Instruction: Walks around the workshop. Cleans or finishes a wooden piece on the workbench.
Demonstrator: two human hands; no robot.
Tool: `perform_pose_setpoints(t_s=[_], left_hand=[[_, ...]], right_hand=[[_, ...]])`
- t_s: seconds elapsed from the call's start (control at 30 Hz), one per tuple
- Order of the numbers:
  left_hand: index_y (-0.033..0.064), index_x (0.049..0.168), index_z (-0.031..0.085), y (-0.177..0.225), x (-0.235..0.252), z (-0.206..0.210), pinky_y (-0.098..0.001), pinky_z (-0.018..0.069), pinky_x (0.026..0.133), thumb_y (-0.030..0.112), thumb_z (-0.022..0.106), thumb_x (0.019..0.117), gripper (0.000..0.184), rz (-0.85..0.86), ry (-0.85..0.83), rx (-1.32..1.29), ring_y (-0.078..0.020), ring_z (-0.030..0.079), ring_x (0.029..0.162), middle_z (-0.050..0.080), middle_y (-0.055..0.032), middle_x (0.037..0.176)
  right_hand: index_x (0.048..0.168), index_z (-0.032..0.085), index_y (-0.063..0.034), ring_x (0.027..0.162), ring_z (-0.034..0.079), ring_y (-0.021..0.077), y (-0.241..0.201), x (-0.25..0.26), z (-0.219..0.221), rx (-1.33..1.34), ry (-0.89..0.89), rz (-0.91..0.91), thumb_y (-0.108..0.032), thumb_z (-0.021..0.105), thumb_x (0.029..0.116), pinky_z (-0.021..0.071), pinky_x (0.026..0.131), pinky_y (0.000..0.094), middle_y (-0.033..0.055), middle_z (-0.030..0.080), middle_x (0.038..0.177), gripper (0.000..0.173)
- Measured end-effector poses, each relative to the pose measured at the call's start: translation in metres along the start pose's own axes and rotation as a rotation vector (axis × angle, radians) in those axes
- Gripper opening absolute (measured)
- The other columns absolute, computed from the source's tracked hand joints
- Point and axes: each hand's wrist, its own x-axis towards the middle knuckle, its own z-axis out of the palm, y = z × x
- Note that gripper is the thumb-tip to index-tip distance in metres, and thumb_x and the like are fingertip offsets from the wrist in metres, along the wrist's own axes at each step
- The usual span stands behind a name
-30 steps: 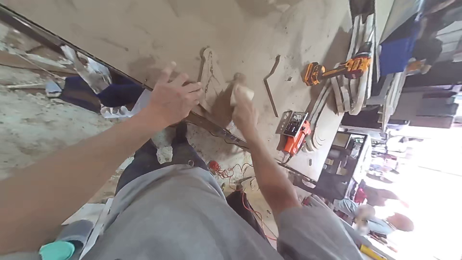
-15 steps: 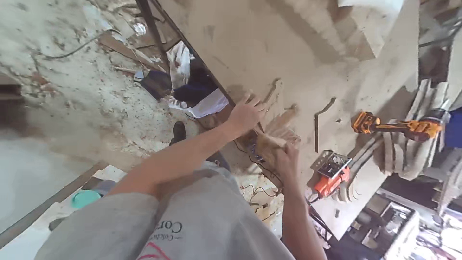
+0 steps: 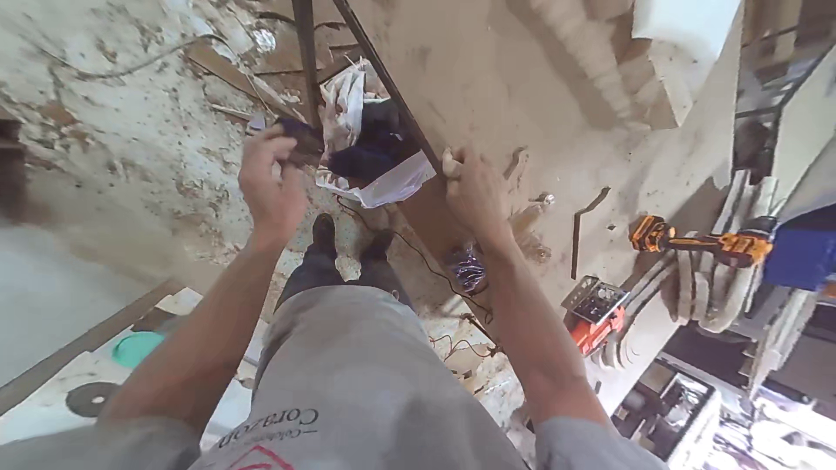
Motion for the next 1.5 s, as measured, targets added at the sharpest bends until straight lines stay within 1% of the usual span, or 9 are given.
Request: perform_pose_setpoints(t_s=[0.23,0.37,0.5,0.63,0.8,1.03,1.27,1.4,1.5], left_hand=[[0.0004,0.133,0.06,-0.103,-0.077,-0.025,-0.0463,0.0535,0.098,0.01,0.046,0.0989,0.038,-0.308,0.041,0.021,-0.0312,0.065,0.115,0.05,-0.0219,0.149],[0.0033,0.135,0.059,-0.115,-0.082,-0.04,-0.047,0.0538,0.097,0.012,0.046,0.1015,0.037,-0.396,0.044,0.101,-0.0308,0.065,0.115,0.052,-0.0194,0.149],[0.0033,0.137,0.058,-0.101,-0.061,-0.038,-0.0491,0.0539,0.098,0.011,0.049,0.1011,0.038,-0.368,0.001,0.106,-0.0327,0.064,0.117,0.049,-0.0219,0.15],[0.0049,0.14,0.055,-0.078,-0.049,-0.032,-0.0451,0.0556,0.096,0.016,0.049,0.1019,0.04,-0.307,-0.099,0.084,-0.03,0.064,0.116,0.042,-0.0207,0.156],[0.0012,0.135,0.061,-0.034,-0.057,-0.001,-0.0589,0.0506,0.1,0.023,0.048,0.1027,0.041,-0.039,-0.234,0.124,-0.0427,0.06,0.122,0.05,-0.0279,0.147],[0.0161,0.118,0.075,0.122,-0.071,0.144,-0.0571,0.0417,0.108,0.033,0.058,0.1022,0.029,0.59,-0.316,0.172,-0.0324,0.062,0.119,0.069,-0.0115,0.123],[0.0188,0.117,0.076,0.176,-0.028,0.218,-0.0652,0.0336,0.107,0.036,0.069,0.0949,0.029,0.519,-0.45,0.377,-0.0367,0.061,0.113,0.069,-0.0134,0.11],[0.0227,0.115,0.078,0.177,-0.024,0.214,-0.0644,0.034,0.106,0.039,0.067,0.0971,0.026,0.519,-0.486,0.41,-0.0358,0.061,0.109,0.068,-0.0115,0.103],[0.0235,0.116,0.077,0.174,-0.022,0.213,-0.0637,0.0346,0.104,0.039,0.064,0.0987,0.027,0.541,-0.478,0.393,-0.0354,0.061,0.106,0.068,-0.012,0.101]], right_hand=[[0.125,0.062,-0.0152,0.06,0.06,0.0093,0.036,-0.031,-0.032,0.862,-0.143,0.034,-0.008,0.051,0.094,0.0511,0.049,0.0291,0.0018,0.068,0.086,0.034],[0.124,0.063,-0.0085,0.088,0.069,0.0341,-0.002,-0.012,-0.066,0.018,-0.06,-0.251,-0.016,0.062,0.0953,0.0552,0.069,0.0573,0.0153,0.069,0.102,0.03],[0.114,0.064,-0.0061,0.096,0.066,0.0401,-0.051,0.0,-0.008,-0.511,-0.169,-0.59,-0.009,0.055,0.0994,0.0515,0.073,0.0539,0.0173,0.068,0.098,0.018],[0.107,0.071,-0.0114,0.09,0.069,0.0321,-0.017,-0.009,-0.048,-0.211,-0.65,-0.401,-0.03,0.067,0.0945,0.0536,0.074,0.0591,0.0115,0.07,0.093,0.023],[0.128,0.06,-0.0122,0.067,0.064,0.0073,0.152,-0.099,-0.13,0.581,0.049,0.138,-0.009,0.054,0.0868,0.056,0.056,0.031,0.0014,0.069,0.095,0.042],[0.138,0.063,-0.0165,0.094,0.072,0.034,0.184,-0.115,-0.037,0.245,0.219,0.399,-0.022,0.061,0.0988,0.0564,0.08,0.0618,0.0154,0.074,0.106,0.04],[0.151,0.05,-0.0065,0.148,0.042,0.032,0.144,-0.068,0.064,0.045,0.21,0.285,-0.011,0.05,0.0979,0.0375,0.118,0.0564,0.0148,0.045,0.159,0.053],[0.136,0.068,-0.0203,0.1,0.073,0.032,0.106,-0.119,0.048,0.085,0.11,0.319,-0.015,0.052,0.0945,0.0565,0.077,0.0568,0.0105,0.075,0.116,0.045],[0.127,0.072,-0.0173,0.077,0.071,0.0341,0.125,-0.123,-0.01,0.286,0.116,0.376,-0.016,0.051,0.0984,0.0555,0.068,0.0588,0.014,0.074,0.085,0.035]])
